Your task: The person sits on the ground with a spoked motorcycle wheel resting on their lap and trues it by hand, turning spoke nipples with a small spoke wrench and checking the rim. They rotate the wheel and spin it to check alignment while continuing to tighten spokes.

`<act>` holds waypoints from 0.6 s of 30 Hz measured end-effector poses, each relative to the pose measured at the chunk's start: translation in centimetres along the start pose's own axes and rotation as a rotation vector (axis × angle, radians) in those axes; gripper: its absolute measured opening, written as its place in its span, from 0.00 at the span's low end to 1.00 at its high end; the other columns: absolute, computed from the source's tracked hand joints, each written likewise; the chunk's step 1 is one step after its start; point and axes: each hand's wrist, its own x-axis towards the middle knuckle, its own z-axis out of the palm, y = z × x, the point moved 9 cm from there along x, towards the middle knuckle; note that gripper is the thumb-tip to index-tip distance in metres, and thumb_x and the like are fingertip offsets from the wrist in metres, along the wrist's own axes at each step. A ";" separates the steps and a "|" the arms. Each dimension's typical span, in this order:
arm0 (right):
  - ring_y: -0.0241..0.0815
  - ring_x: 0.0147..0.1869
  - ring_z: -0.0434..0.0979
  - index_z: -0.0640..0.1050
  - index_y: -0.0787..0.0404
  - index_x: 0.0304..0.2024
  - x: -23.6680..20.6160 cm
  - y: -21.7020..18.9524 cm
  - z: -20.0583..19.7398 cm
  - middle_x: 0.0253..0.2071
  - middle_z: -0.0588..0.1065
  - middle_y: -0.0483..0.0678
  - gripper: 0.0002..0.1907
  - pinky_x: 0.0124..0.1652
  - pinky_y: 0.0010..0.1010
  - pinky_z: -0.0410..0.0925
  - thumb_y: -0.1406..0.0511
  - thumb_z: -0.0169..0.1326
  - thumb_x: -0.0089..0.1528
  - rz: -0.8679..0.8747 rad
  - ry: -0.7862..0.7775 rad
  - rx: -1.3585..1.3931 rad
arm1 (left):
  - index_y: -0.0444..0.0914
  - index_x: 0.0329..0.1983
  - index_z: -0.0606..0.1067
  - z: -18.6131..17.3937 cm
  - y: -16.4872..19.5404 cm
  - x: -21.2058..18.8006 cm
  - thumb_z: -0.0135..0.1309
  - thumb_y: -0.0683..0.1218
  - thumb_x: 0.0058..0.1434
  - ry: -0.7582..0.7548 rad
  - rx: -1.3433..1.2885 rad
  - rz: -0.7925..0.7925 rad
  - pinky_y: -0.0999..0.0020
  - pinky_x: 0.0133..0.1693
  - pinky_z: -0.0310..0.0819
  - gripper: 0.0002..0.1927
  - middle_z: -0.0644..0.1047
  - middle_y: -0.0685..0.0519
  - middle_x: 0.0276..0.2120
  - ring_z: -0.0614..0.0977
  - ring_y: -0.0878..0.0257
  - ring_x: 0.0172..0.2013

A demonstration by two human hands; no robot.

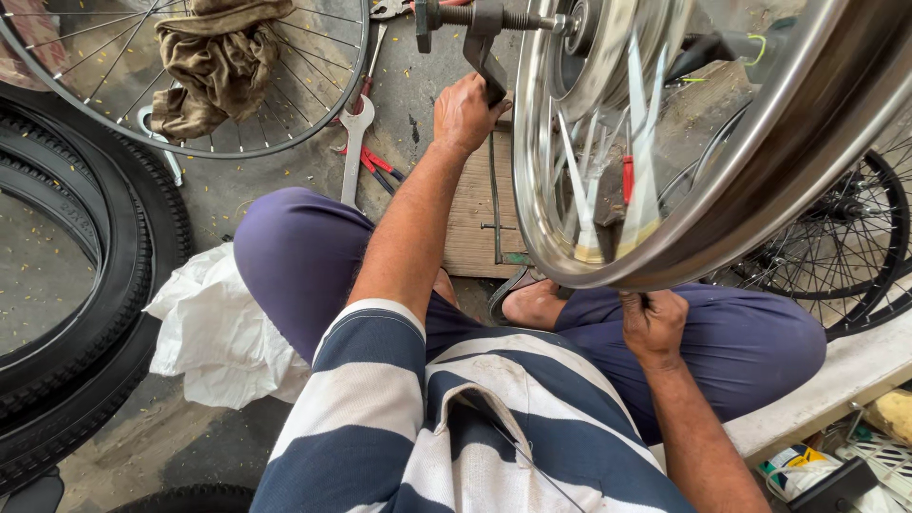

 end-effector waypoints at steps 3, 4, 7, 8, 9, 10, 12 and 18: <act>0.40 0.26 0.72 0.81 0.63 0.41 0.3 -0.5 0.2 0.24 0.73 0.48 0.13 0.29 0.33 0.64 0.59 0.59 0.69 0.038 -0.015 0.027 | 0.40 0.39 0.77 0.3 -0.1 0.1 0.68 0.56 0.54 -0.023 0.038 -0.027 0.52 0.42 0.76 0.19 0.81 0.50 0.37 0.83 0.50 0.39; 0.38 0.24 0.71 0.81 0.63 0.41 0.3 -0.6 0.3 0.23 0.73 0.47 0.13 0.28 0.32 0.63 0.59 0.58 0.69 0.059 -0.023 0.047 | 0.41 0.40 0.78 0.4 -0.2 0.1 0.68 0.56 0.54 -0.027 0.045 -0.030 0.52 0.43 0.76 0.19 0.81 0.50 0.37 0.83 0.50 0.40; 0.36 0.25 0.69 0.81 0.64 0.42 0.4 -1.2 0.3 0.23 0.72 0.46 0.13 0.29 0.31 0.62 0.59 0.59 0.69 0.048 -0.029 0.042 | 0.41 0.40 0.78 0.6 -0.2 0.2 0.67 0.56 0.55 -0.039 0.055 -0.035 0.53 0.43 0.77 0.19 0.81 0.51 0.38 0.84 0.52 0.40; 0.36 0.25 0.70 0.81 0.64 0.43 0.4 -1.4 0.3 0.24 0.73 0.47 0.14 0.29 0.31 0.62 0.59 0.58 0.69 0.037 -0.026 0.051 | 0.41 0.41 0.77 0.6 -0.2 0.1 0.67 0.56 0.55 -0.039 0.054 -0.030 0.53 0.44 0.77 0.19 0.81 0.51 0.38 0.84 0.52 0.40; 0.36 0.26 0.71 0.81 0.64 0.44 0.4 -1.6 0.2 0.25 0.73 0.47 0.14 0.29 0.31 0.63 0.58 0.58 0.69 0.025 -0.022 0.060 | 0.41 0.42 0.77 0.7 -0.2 0.1 0.67 0.56 0.55 -0.039 0.054 -0.025 0.53 0.44 0.77 0.19 0.81 0.51 0.38 0.84 0.53 0.40; 0.36 0.27 0.71 0.81 0.64 0.45 0.3 -1.7 0.2 0.27 0.74 0.47 0.15 0.29 0.31 0.63 0.58 0.57 0.70 0.015 -0.018 0.068 | 0.41 0.42 0.77 0.6 -0.2 0.1 0.67 0.56 0.55 -0.035 0.056 -0.021 0.53 0.44 0.77 0.19 0.81 0.51 0.39 0.84 0.52 0.40; 0.36 0.27 0.71 0.80 0.64 0.44 0.3 -1.8 0.2 0.26 0.74 0.47 0.15 0.30 0.31 0.64 0.57 0.58 0.69 0.017 -0.021 0.079 | 0.40 0.43 0.77 0.6 -0.2 0.1 0.67 0.56 0.55 -0.031 0.060 -0.012 0.53 0.43 0.77 0.20 0.81 0.51 0.39 0.84 0.52 0.40; 0.37 0.27 0.71 0.81 0.65 0.45 0.3 -1.9 0.4 0.26 0.74 0.47 0.16 0.30 0.31 0.64 0.57 0.58 0.69 0.024 -0.027 0.072 | 0.41 0.43 0.77 0.7 -0.2 0.2 0.67 0.57 0.55 -0.051 0.087 -0.028 0.54 0.44 0.76 0.20 0.81 0.51 0.38 0.84 0.54 0.40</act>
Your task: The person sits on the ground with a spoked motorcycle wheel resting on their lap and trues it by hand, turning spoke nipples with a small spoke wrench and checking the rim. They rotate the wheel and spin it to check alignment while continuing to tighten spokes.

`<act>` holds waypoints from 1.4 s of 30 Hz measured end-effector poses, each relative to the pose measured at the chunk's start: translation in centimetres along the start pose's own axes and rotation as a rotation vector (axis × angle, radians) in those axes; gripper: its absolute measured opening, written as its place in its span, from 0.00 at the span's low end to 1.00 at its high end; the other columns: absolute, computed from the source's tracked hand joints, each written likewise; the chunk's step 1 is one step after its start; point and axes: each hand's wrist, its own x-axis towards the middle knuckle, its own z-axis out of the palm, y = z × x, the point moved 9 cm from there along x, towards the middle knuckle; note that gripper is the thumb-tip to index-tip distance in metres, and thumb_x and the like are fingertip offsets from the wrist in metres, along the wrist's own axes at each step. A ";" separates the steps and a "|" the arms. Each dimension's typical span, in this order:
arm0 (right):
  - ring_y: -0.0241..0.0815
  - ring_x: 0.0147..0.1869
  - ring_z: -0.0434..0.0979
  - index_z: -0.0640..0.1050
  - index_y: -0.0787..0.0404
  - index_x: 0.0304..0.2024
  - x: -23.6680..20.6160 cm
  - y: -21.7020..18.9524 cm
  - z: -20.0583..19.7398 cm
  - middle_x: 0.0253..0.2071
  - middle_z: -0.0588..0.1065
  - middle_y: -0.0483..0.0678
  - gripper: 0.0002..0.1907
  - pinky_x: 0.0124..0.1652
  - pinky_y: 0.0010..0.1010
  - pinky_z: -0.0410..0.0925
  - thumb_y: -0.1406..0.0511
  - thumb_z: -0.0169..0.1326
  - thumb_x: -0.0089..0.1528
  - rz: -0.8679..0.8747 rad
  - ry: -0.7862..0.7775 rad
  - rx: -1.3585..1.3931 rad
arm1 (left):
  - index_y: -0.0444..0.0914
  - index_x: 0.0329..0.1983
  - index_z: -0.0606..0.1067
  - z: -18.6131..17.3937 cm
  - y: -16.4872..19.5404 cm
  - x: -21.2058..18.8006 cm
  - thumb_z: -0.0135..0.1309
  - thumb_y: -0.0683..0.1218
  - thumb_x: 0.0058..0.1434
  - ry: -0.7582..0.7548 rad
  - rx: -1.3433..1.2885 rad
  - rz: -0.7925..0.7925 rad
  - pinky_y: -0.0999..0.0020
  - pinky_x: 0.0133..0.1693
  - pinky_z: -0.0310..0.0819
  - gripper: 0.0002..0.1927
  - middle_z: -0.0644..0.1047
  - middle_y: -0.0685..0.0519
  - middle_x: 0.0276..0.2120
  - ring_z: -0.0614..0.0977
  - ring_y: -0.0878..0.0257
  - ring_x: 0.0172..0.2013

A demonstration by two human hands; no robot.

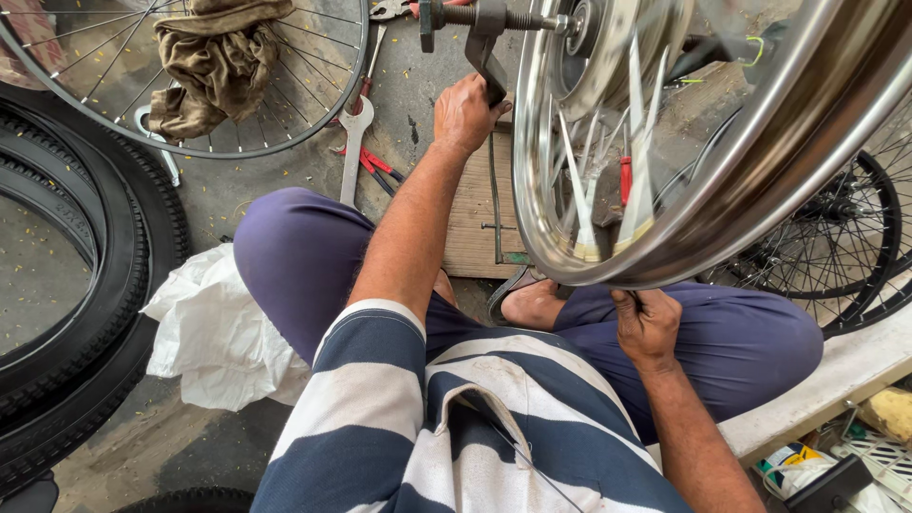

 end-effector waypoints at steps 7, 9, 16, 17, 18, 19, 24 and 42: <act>0.38 0.28 0.74 0.80 0.65 0.45 0.0 -0.1 0.0 0.27 0.75 0.48 0.16 0.31 0.30 0.66 0.57 0.58 0.69 -0.002 -0.004 -0.001 | 0.41 0.41 0.78 -0.5 0.3 -0.1 0.67 0.56 0.55 0.012 -0.011 0.022 0.55 0.44 0.77 0.18 0.81 0.52 0.38 0.84 0.54 0.40; 0.37 0.30 0.75 0.80 0.65 0.46 -0.1 -0.2 0.0 0.29 0.76 0.48 0.17 0.32 0.30 0.66 0.57 0.57 0.69 -0.028 -0.002 0.014 | 0.42 0.41 0.78 -0.6 0.4 -0.1 0.67 0.56 0.55 0.018 -0.013 0.027 0.54 0.43 0.77 0.18 0.81 0.52 0.38 0.83 0.53 0.41; 0.33 0.27 0.71 0.80 0.65 0.45 -0.2 -0.2 -0.1 0.26 0.74 0.45 0.18 0.28 0.27 0.63 0.55 0.57 0.70 -0.022 0.013 0.041 | 0.42 0.41 0.78 -0.2 0.0 0.0 0.67 0.57 0.54 0.006 -0.010 0.000 0.56 0.41 0.79 0.19 0.82 0.53 0.37 0.84 0.56 0.38; 0.32 0.27 0.70 0.80 0.65 0.45 0.0 -0.5 -0.3 0.26 0.74 0.43 0.19 0.28 0.26 0.62 0.54 0.56 0.70 -0.030 0.028 0.051 | 0.42 0.41 0.78 -0.2 0.1 0.1 0.67 0.57 0.54 0.011 -0.010 0.006 0.56 0.41 0.78 0.19 0.82 0.53 0.37 0.84 0.55 0.38; 0.30 0.27 0.70 0.80 0.64 0.45 0.1 -1.0 -0.5 0.26 0.73 0.42 0.19 0.28 0.24 0.61 0.54 0.56 0.70 -0.038 0.042 0.064 | 0.42 0.41 0.78 -0.2 0.1 0.0 0.67 0.58 0.54 0.016 -0.008 0.011 0.55 0.40 0.78 0.20 0.82 0.53 0.36 0.84 0.55 0.38; 0.29 0.27 0.69 0.80 0.64 0.45 0.3 -1.4 -0.8 0.26 0.73 0.41 0.20 0.28 0.23 0.60 0.53 0.55 0.71 -0.046 0.055 0.075 | 0.42 0.41 0.78 -0.1 0.0 0.0 0.67 0.58 0.54 0.005 -0.009 0.003 0.55 0.41 0.78 0.19 0.82 0.53 0.37 0.84 0.55 0.38; 0.25 0.24 0.60 0.80 0.66 0.48 1.5 -5.0 -2.1 0.23 0.67 0.37 0.23 0.27 0.21 0.54 0.51 0.59 0.67 -0.104 0.103 0.147 | 0.43 0.40 0.79 0.1 -0.2 0.0 0.66 0.58 0.55 -0.017 -0.013 -0.015 0.55 0.42 0.78 0.18 0.82 0.53 0.37 0.84 0.56 0.38; 0.27 0.31 0.71 0.78 0.63 0.57 2.5 -9.3 -2.6 0.34 0.78 0.43 0.16 0.29 0.19 0.62 0.59 0.56 0.72 -0.230 0.082 0.147 | 0.42 0.41 0.78 0.5 -0.4 0.1 0.66 0.57 0.56 -0.012 -0.020 -0.013 0.54 0.41 0.77 0.18 0.82 0.52 0.37 0.84 0.54 0.38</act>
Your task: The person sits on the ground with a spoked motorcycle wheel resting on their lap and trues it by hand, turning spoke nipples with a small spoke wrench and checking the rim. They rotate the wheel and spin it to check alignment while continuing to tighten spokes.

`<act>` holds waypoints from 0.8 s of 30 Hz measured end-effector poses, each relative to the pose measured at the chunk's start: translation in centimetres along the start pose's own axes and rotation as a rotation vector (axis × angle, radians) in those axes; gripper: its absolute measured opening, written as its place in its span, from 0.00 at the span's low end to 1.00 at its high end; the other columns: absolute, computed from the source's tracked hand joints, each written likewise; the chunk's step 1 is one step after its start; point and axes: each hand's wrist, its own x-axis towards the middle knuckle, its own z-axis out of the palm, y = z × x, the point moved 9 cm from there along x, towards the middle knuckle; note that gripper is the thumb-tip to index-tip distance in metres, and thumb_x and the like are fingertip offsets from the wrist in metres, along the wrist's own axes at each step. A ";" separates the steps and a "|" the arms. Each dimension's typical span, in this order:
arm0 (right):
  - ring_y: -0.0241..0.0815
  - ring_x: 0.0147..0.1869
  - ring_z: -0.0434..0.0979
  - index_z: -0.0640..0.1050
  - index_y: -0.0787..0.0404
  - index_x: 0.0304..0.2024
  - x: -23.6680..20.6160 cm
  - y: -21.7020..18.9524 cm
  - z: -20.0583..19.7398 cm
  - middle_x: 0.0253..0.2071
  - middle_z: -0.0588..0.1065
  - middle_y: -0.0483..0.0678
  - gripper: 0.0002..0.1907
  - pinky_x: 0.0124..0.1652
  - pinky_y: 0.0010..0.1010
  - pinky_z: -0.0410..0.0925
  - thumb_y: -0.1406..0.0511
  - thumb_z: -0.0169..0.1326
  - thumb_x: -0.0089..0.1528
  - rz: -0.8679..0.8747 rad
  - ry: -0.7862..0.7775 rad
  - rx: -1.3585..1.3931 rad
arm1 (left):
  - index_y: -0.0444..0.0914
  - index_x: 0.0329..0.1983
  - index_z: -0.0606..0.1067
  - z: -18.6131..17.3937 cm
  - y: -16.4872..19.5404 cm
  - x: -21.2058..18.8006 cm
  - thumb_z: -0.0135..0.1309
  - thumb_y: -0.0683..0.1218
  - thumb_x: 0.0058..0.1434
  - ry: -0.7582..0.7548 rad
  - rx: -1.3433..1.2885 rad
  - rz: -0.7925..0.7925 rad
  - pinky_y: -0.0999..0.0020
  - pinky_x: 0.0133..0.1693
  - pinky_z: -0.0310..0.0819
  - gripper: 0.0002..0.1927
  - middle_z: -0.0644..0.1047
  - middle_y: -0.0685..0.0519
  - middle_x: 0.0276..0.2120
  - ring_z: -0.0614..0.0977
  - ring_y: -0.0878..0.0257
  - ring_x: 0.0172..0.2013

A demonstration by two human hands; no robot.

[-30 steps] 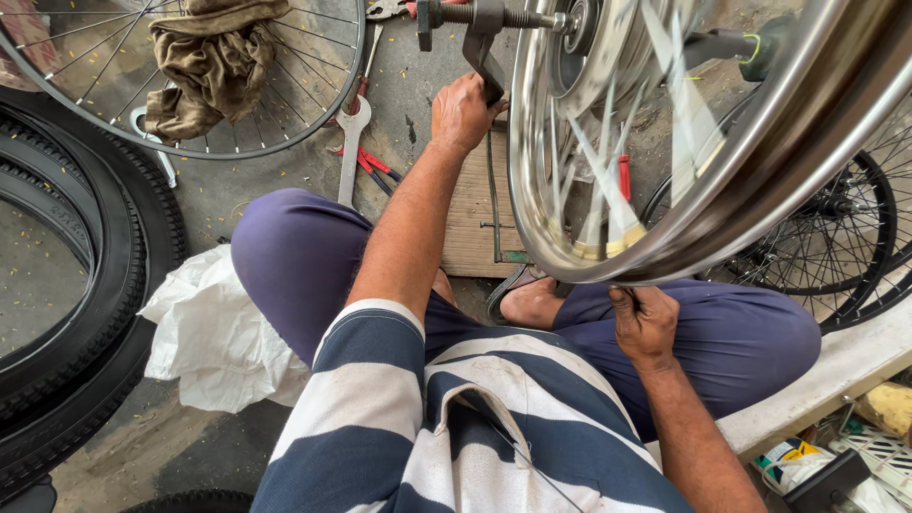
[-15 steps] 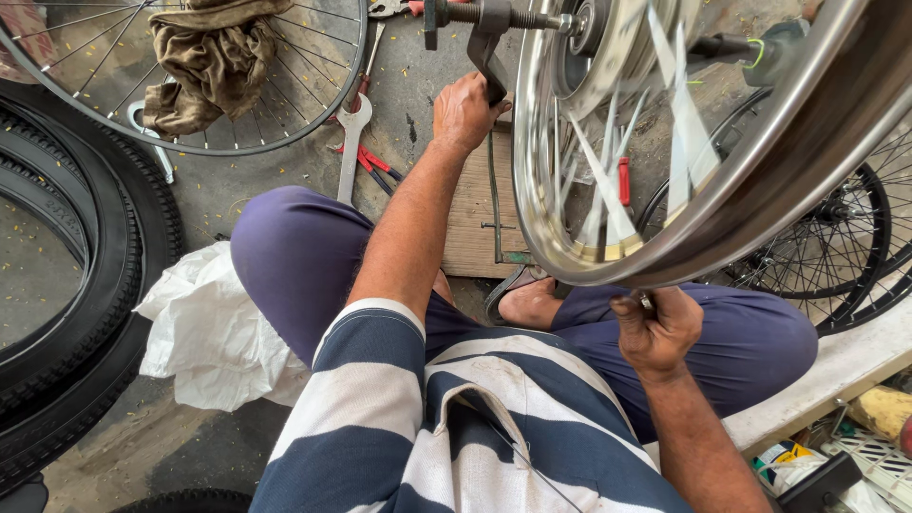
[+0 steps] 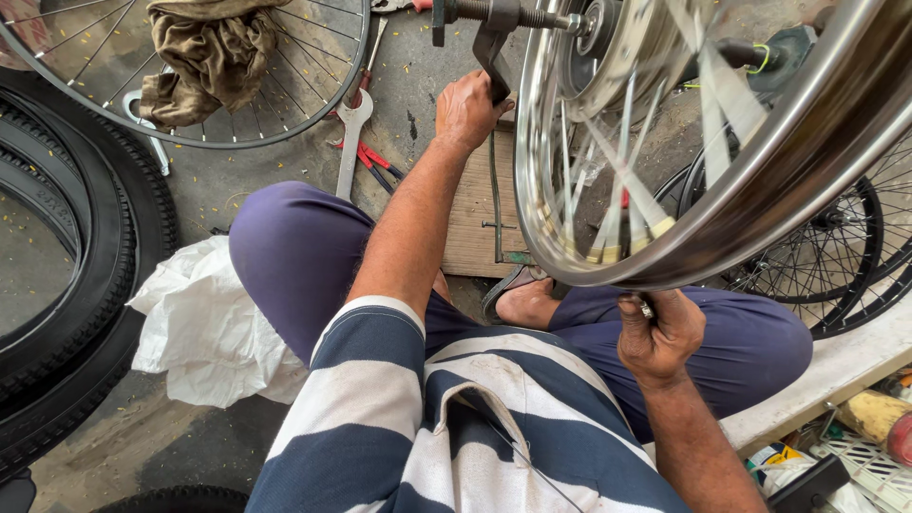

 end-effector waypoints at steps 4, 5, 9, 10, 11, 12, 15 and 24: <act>0.25 0.28 0.69 0.77 0.63 0.58 0.1 0.0 -0.1 0.31 0.77 0.42 0.19 0.27 0.18 0.61 0.57 0.55 0.71 -0.035 0.007 -0.015 | 0.42 0.41 0.78 0.0 0.1 0.0 0.66 0.57 0.56 0.004 0.002 0.009 0.55 0.41 0.77 0.18 0.82 0.52 0.36 0.84 0.55 0.37; 0.25 0.28 0.68 0.77 0.63 0.57 0.1 0.0 -0.2 0.31 0.77 0.41 0.18 0.26 0.19 0.60 0.57 0.56 0.71 -0.033 0.009 -0.010 | 0.42 0.41 0.78 -0.1 0.2 0.0 0.66 0.57 0.55 0.010 -0.001 0.015 0.55 0.41 0.77 0.18 0.82 0.52 0.36 0.84 0.55 0.37; 0.25 0.26 0.66 0.78 0.62 0.54 0.1 0.3 -0.2 0.29 0.75 0.40 0.17 0.25 0.18 0.58 0.57 0.56 0.71 -0.014 0.018 0.003 | 0.41 0.42 0.78 0.1 0.0 0.1 0.66 0.58 0.56 -0.013 0.022 -0.008 0.56 0.40 0.77 0.20 0.81 0.52 0.35 0.84 0.56 0.36; 0.25 0.26 0.66 0.79 0.62 0.53 0.1 0.4 -0.2 0.29 0.75 0.40 0.16 0.25 0.18 0.58 0.57 0.56 0.71 -0.006 0.021 0.003 | 0.41 0.41 0.78 0.1 0.0 0.1 0.66 0.58 0.56 -0.013 0.023 -0.009 0.55 0.40 0.77 0.20 0.81 0.52 0.35 0.84 0.56 0.36; 0.25 0.26 0.67 0.79 0.63 0.53 0.1 0.4 -0.3 0.29 0.75 0.40 0.16 0.25 0.18 0.59 0.57 0.56 0.71 -0.012 0.022 0.008 | 0.41 0.41 0.78 0.2 0.0 0.2 0.66 0.58 0.56 -0.013 0.023 -0.009 0.55 0.40 0.77 0.20 0.81 0.52 0.35 0.84 0.56 0.36; 0.25 0.27 0.67 0.79 0.63 0.53 0.1 0.3 -0.2 0.30 0.75 0.40 0.16 0.25 0.18 0.59 0.57 0.56 0.72 -0.018 0.025 0.012 | 0.42 0.41 0.78 0.2 -0.1 0.1 0.66 0.59 0.56 -0.012 0.025 -0.010 0.55 0.41 0.77 0.20 0.81 0.52 0.35 0.84 0.57 0.36; 0.25 0.27 0.67 0.79 0.64 0.52 0.0 0.5 -0.3 0.30 0.75 0.40 0.16 0.25 0.18 0.59 0.57 0.56 0.72 -0.013 0.029 0.011 | 0.40 0.41 0.77 -0.2 0.2 0.1 0.67 0.59 0.54 0.037 0.063 0.027 0.54 0.40 0.77 0.22 0.81 0.50 0.35 0.84 0.54 0.36; 0.30 0.32 0.73 0.79 0.65 0.48 -0.9 2.6 1.5 0.32 0.77 0.43 0.11 0.33 0.22 0.66 0.63 0.53 0.71 0.122 -0.086 0.098 | 0.40 0.43 0.77 -0.3 0.3 0.0 0.66 0.59 0.56 0.003 0.056 0.010 0.55 0.41 0.77 0.22 0.81 0.50 0.35 0.84 0.54 0.37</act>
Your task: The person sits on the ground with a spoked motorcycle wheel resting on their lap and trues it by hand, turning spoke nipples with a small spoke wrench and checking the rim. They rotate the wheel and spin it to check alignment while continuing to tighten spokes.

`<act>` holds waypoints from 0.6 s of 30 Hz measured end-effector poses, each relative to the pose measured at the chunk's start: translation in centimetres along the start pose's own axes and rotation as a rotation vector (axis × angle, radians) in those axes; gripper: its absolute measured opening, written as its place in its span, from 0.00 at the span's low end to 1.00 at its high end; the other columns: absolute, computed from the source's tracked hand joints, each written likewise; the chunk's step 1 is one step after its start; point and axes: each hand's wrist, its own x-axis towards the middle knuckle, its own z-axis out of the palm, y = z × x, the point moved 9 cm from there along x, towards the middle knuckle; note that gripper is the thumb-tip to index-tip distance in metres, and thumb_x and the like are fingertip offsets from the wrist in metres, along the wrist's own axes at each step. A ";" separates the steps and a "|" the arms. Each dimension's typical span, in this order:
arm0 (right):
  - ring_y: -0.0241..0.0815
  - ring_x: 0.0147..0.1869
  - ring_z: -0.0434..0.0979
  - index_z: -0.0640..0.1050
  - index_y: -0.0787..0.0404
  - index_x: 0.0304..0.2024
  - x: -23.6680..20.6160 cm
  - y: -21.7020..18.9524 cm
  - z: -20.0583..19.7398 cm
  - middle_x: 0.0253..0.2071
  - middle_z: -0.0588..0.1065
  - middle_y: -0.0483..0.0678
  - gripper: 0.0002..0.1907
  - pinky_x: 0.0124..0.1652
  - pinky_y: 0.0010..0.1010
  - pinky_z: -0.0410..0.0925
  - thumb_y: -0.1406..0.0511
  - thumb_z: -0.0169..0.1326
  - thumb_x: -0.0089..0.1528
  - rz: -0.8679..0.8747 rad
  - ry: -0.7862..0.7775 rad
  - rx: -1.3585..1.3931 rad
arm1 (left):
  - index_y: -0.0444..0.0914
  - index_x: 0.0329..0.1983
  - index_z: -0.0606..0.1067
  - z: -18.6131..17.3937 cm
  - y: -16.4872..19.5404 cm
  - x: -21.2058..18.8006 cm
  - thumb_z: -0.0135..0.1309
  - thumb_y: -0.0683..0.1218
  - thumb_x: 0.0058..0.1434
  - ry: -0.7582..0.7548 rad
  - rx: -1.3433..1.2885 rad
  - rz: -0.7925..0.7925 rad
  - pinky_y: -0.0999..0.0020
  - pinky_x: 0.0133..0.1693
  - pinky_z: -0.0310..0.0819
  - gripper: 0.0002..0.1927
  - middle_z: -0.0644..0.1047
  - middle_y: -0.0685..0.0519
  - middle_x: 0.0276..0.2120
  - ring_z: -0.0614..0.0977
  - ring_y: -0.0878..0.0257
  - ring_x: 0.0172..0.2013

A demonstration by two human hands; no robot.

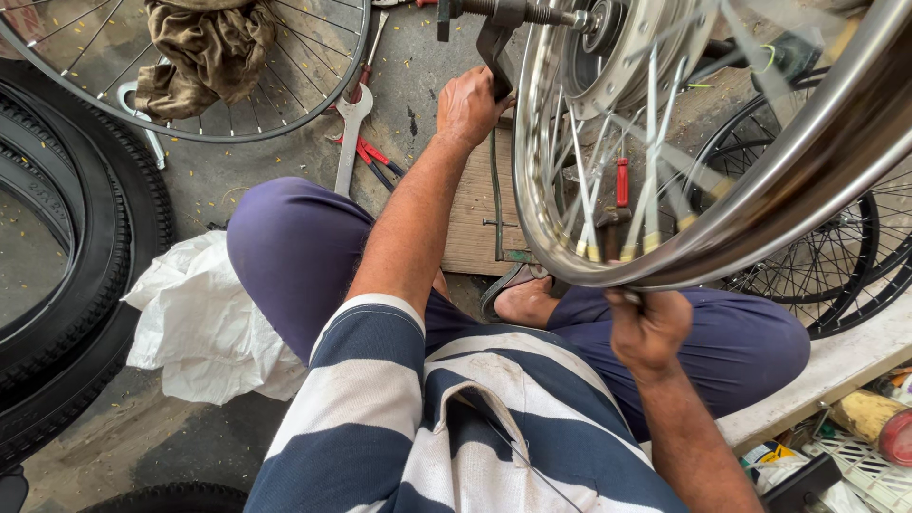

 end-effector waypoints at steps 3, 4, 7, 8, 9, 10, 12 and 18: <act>0.39 0.43 0.80 0.78 0.68 0.53 0.4 1.1 2.0 0.41 0.79 0.51 0.11 0.43 0.29 0.72 0.66 0.54 0.71 -0.041 -0.094 -0.059 | 0.40 0.42 0.78 -0.2 0.0 0.0 0.66 0.59 0.54 0.004 -0.005 -0.006 0.55 0.41 0.77 0.22 0.81 0.50 0.36 0.84 0.54 0.37; 0.42 0.46 0.82 0.78 0.69 0.54 0.6 1.5 2.7 0.44 0.80 0.54 0.12 0.46 0.32 0.74 0.67 0.55 0.70 -0.073 -0.122 -0.100 | 0.41 0.42 0.78 -0.4 0.1 -0.1 0.67 0.59 0.54 0.015 -0.006 -0.002 0.55 0.41 0.77 0.22 0.82 0.50 0.35 0.84 0.54 0.37; 0.50 0.45 0.82 0.79 0.64 0.58 1.5 2.5 4.5 0.43 0.80 0.56 0.18 0.46 0.39 0.73 0.69 0.54 0.65 -0.233 -0.188 -0.400 | 0.41 0.42 0.78 -0.5 0.2 -0.1 0.67 0.59 0.54 0.020 -0.005 0.004 0.55 0.40 0.78 0.21 0.82 0.50 0.35 0.84 0.54 0.37; 0.49 0.41 0.80 0.79 0.64 0.58 1.9 3.3 5.1 0.39 0.80 0.54 0.19 0.43 0.40 0.73 0.68 0.57 0.64 -0.232 -0.227 -0.432 | 0.41 0.43 0.78 -0.4 0.2 -0.1 0.66 0.59 0.54 0.004 -0.004 0.001 0.56 0.40 0.78 0.22 0.82 0.50 0.35 0.84 0.55 0.36; 0.47 0.36 0.79 0.79 0.65 0.59 2.4 4.2 5.7 0.35 0.79 0.53 0.20 0.39 0.40 0.72 0.67 0.60 0.64 -0.232 -0.267 -0.463 | 0.41 0.43 0.77 -0.3 0.2 0.0 0.66 0.59 0.55 -0.010 -0.002 -0.002 0.56 0.40 0.78 0.22 0.81 0.50 0.35 0.84 0.57 0.36; 0.46 0.32 0.78 0.79 0.65 0.59 2.8 5.0 6.2 0.31 0.79 0.51 0.20 0.35 0.40 0.71 0.67 0.63 0.64 -0.234 -0.308 -0.491 | 0.42 0.43 0.77 -0.3 0.1 0.0 0.66 0.59 0.55 -0.014 -0.005 -0.007 0.57 0.40 0.78 0.21 0.81 0.51 0.35 0.84 0.57 0.36; 0.47 0.31 0.77 0.78 0.63 0.60 3.4 6.1 6.8 0.29 0.77 0.52 0.24 0.34 0.42 0.69 0.65 0.63 0.61 -0.241 -0.352 -0.498 | 0.42 0.43 0.77 -0.4 0.1 0.0 0.65 0.58 0.56 -0.023 -0.011 -0.017 0.58 0.39 0.79 0.20 0.82 0.51 0.36 0.84 0.58 0.36; 0.50 0.30 0.76 0.73 0.58 0.66 4.3 8.8 8.1 0.26 0.74 0.51 0.31 0.33 0.46 0.67 0.63 0.61 0.60 -0.280 -0.464 -0.682 | 0.41 0.41 0.78 -1.2 0.6 -0.1 0.66 0.58 0.54 0.036 -0.020 0.014 0.55 0.39 0.78 0.20 0.82 0.50 0.35 0.84 0.54 0.36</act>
